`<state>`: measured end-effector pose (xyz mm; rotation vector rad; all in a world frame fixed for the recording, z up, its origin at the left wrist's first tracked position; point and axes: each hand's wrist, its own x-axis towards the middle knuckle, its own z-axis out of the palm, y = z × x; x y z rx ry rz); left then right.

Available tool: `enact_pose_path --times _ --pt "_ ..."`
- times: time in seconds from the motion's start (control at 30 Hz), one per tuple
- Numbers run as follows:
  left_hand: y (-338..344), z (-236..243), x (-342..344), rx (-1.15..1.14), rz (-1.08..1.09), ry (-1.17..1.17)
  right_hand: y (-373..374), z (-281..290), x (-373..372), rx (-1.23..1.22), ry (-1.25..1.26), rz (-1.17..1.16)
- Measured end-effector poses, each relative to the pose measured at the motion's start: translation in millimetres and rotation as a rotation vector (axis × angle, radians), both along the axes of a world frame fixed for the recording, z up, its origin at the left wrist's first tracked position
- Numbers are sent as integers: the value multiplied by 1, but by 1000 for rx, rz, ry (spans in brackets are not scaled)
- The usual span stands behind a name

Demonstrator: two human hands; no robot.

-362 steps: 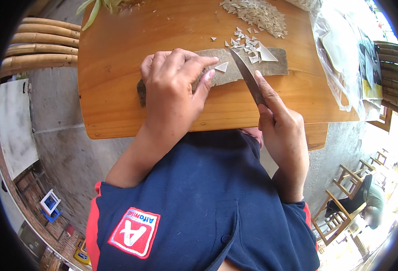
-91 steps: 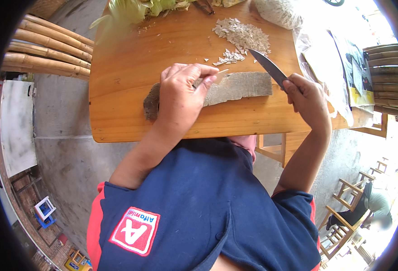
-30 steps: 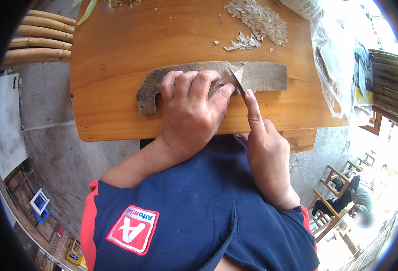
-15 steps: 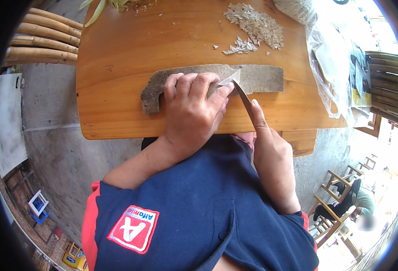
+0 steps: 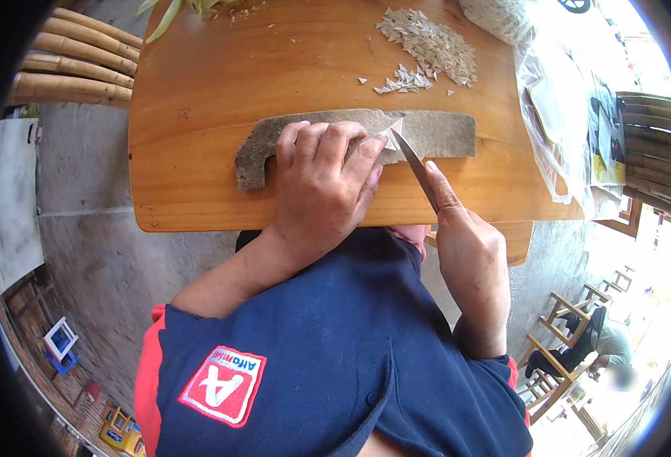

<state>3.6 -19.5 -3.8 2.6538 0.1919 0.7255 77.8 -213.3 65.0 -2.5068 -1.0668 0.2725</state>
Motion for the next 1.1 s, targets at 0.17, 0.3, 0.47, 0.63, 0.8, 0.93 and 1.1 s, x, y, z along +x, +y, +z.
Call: enact_pose_path --times 0.17,0.3,0.47,0.63,0.8,0.93,1.1 --pt "2 0 0 0 -10 3 7 7 -3 -37 115 -50" --pt "2 0 1 -1 -13 5 10 9 -5 -57 112 -66" --pt "1 -1 0 7 -11 -3 7 5 -6 -59 99 -73" --pt "2 0 1 15 -14 -10 9 9 -7 -131 75 -53" --pt "2 -1 1 14 -16 -16 12 1 -7 -196 -22 11" --pt "2 0 2 -3 -14 -5 12 0 -4 -51 105 -41" --pt "-1 3 3 -58 11 29 1 8 6 83 190 -169"
